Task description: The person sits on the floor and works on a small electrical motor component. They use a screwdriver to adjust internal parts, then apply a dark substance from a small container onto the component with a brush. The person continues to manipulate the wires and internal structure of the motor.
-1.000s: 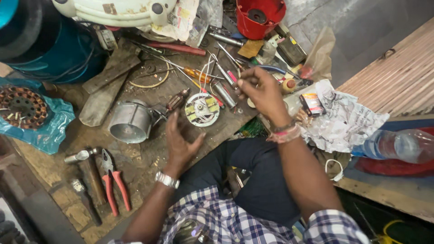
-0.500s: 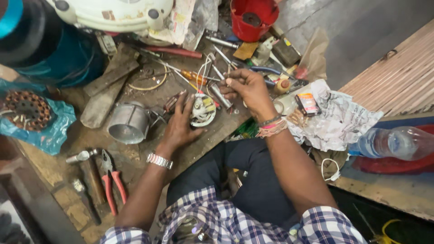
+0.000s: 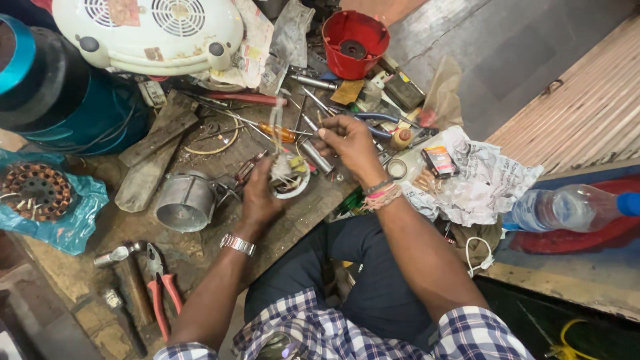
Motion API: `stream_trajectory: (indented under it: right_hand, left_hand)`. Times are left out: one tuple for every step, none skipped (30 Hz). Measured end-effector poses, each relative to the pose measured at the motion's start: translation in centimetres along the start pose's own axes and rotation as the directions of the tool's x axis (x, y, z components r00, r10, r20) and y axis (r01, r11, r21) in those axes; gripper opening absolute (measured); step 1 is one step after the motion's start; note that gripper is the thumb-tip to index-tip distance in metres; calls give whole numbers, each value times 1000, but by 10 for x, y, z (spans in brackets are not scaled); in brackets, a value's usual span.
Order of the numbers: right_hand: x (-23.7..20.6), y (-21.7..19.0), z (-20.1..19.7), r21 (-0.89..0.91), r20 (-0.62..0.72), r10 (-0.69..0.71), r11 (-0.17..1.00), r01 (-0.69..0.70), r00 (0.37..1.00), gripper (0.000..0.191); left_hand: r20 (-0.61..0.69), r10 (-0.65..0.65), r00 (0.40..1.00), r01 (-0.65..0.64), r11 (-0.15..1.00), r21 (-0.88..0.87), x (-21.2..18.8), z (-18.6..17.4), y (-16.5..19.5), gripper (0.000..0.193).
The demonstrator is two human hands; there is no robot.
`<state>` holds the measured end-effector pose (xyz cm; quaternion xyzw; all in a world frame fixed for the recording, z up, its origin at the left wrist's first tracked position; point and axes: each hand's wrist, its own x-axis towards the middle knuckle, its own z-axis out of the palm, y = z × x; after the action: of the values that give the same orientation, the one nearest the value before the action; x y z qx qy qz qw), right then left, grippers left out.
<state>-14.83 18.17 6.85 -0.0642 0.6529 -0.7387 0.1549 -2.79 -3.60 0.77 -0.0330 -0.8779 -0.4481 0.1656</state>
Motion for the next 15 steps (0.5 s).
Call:
stream_trajectory:
  right_hand:
    - [0,-1,1,-13,1,-1,1000,1,1000,20]
    - [-1,-1,2,-19,1,-10,1000,10,1000,19]
    - [-1,-3,3,-24,1,-16,1000,16,1000,19]
    - [-2,-4,4,-27,1,-19,999,19,1000,19]
    - [-4,-6,5,-68,-14,-39,997,38,999,18]
    - [-6,-9,7,-109,-27,-61,992,58,998,17]
    - [-7,-13,10,-150,-38,-88,985,81,995,16]
    - [-10,-18,12,-292,-56,-192,942,167,980,17]
    - [-15,-24,15,-429,-56,-295,870,244,954,19]
    - [-19,-30,20,-556,-38,-398,771,312,916,20]
    - [-23,-37,26,-582,-44,-420,748,319,906,20]
    - [-28,-45,32,-609,-48,-446,723,327,894,19]
    - [-33,-53,38,-635,-51,-473,695,337,880,18]
    - [-38,-61,44,-654,-13,-516,653,383,857,16]
    - [-44,-68,48,-671,23,-554,609,424,832,14]
  left_hand:
    - [-40,-75,996,74,997,-29,3,1,0,97]
    - [-75,-154,985,150,987,-59,4,2,0,99]
    - [-82,-239,968,226,963,-146,8,3,-1,95]
    - [-81,-325,942,300,926,-230,12,5,-3,91]
    - [-71,-412,908,372,874,-311,13,6,-4,87]
    - [23,-411,912,335,708,-622,11,7,-5,82]
    - [104,-375,921,276,443,-853,9,9,-4,77]
    - [162,-314,936,207,113,-972,8,12,-3,73]
    - [238,-324,916,234,-53,-971,8,15,-1,72]
    - [310,-319,896,250,-216,-944,9,18,1,71]
    - [375,-299,878,255,-372,-892,11,19,3,71]
    - [367,-306,879,233,-396,-888,13,21,7,71]
    - [358,-310,881,211,-420,-883,16,23,12,71]
    - [351,-315,882,190,-443,-876,19,23,16,72]
    - [335,-273,902,190,-447,-874,22,22,20,72]
